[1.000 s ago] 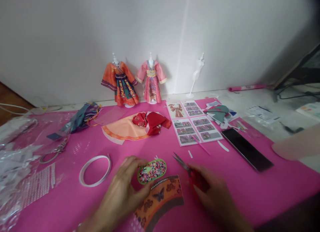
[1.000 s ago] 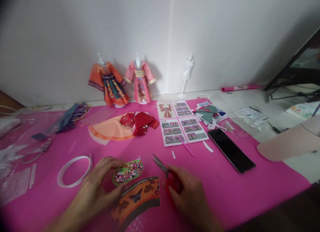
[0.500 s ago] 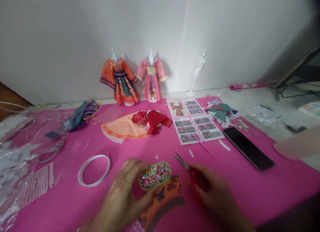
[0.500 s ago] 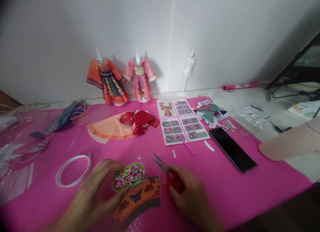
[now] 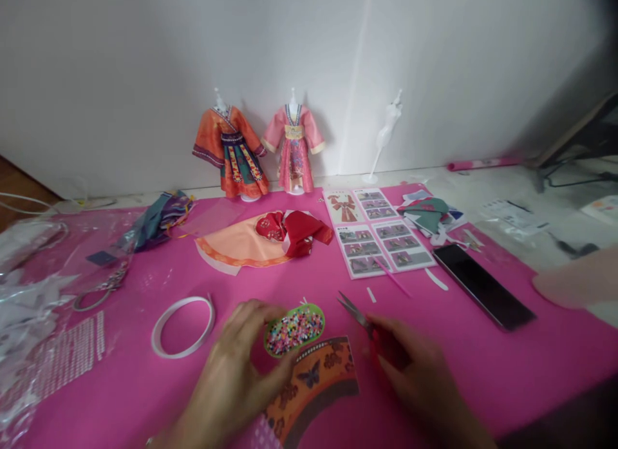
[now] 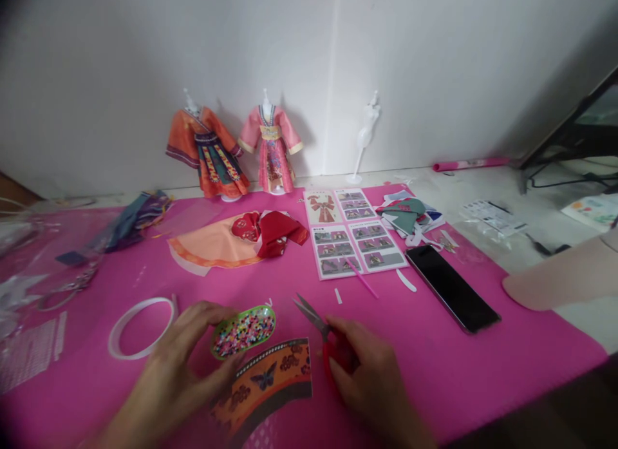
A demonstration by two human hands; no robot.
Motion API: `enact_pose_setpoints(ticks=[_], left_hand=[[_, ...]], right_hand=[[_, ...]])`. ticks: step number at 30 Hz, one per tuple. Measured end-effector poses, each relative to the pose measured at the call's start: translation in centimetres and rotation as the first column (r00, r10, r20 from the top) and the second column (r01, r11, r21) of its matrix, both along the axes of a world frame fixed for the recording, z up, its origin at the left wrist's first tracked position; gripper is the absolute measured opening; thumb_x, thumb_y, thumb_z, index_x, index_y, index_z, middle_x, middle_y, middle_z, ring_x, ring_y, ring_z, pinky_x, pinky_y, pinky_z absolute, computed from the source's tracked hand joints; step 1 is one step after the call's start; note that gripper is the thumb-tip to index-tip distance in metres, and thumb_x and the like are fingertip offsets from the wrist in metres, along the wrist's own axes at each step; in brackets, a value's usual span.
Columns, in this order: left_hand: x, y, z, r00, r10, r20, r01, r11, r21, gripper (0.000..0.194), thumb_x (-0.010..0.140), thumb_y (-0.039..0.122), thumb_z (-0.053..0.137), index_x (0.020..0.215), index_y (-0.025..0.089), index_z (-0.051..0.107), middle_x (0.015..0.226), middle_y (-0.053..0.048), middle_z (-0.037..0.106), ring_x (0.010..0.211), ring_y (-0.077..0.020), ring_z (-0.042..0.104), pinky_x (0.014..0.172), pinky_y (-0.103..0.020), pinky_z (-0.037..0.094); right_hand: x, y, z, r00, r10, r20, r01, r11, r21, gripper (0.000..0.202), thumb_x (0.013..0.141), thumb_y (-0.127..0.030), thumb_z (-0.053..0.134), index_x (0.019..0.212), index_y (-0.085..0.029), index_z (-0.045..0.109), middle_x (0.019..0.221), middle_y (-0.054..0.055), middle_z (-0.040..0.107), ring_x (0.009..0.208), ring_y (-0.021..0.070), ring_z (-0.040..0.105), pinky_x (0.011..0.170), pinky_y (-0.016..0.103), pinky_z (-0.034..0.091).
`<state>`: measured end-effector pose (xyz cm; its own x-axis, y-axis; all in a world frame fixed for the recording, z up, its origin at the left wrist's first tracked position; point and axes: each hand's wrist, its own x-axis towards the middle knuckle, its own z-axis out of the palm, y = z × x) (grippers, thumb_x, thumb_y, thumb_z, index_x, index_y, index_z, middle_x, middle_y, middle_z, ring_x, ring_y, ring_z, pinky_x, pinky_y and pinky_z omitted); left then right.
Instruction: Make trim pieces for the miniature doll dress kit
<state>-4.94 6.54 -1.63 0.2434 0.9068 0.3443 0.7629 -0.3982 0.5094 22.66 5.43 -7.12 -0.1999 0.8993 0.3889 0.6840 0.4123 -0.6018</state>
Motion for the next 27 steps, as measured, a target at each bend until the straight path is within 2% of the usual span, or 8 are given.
enact_pose_setpoints(ticks=[6, 15, 22, 27], left_hand=[[0.10, -0.06, -0.27, 1.000, -0.004, -0.009, 0.004, 1.000, 0.002, 0.027, 0.082, 0.027, 0.063, 0.105, 0.024, 0.051, 0.095, -0.003, 0.059, 0.086, -0.0210, 0.058, 0.073, -0.035, 0.050], [-0.10, -0.27, 0.12, 1.000, -0.005, -0.026, 0.006, 0.999, 0.041, 0.030, 0.080, 0.026, 0.064, 0.107, 0.024, 0.051, 0.098, -0.003, 0.060, 0.090, -0.0217, 0.059, 0.075, -0.037, 0.051], [-0.13, 0.56, -0.32, 0.999, 0.026, 0.031, -0.023, 0.997, -0.079, 0.020, 0.078, 0.025, 0.062, 0.097, 0.022, 0.055, 0.088, -0.002, 0.061, 0.080, -0.0199, 0.060, 0.069, -0.035, 0.051], [0.25, 0.11, -0.02, 1.000, 0.014, 0.016, -0.013, 0.999, -0.052, 0.022, 0.080, 0.029, 0.063, 0.098, 0.023, 0.055, 0.090, -0.003, 0.061, 0.082, -0.0210, 0.060, 0.071, -0.035, 0.051]], right_hand=[[0.12, -0.03, 0.06, 1.000, -0.004, 0.014, 0.004, 1.000, -0.003, 0.033, 0.085, -0.022, 0.057, 0.118, -0.025, 0.058, 0.101, 0.004, 0.072, 0.085, 0.0170, 0.070, 0.073, 0.027, 0.058], [0.11, 0.06, 0.07, 1.000, -0.015, 0.027, 0.015, 1.000, 0.003, 0.037, 0.084, -0.020, 0.056, 0.120, -0.027, 0.056, 0.102, 0.002, 0.072, 0.086, 0.0164, 0.070, 0.074, 0.028, 0.058], [0.01, -0.01, 0.36, 1.000, -0.006, 0.021, 0.006, 1.000, -0.012, 0.034, 0.085, -0.021, 0.056, 0.119, -0.026, 0.057, 0.102, 0.004, 0.072, 0.085, 0.0169, 0.070, 0.072, 0.028, 0.058], [0.02, 0.03, 0.32, 1.000, -0.005, 0.010, 0.005, 1.000, -0.004, 0.034, 0.084, -0.021, 0.056, 0.118, -0.025, 0.058, 0.100, 0.003, 0.073, 0.085, 0.0173, 0.070, 0.073, 0.029, 0.058]])
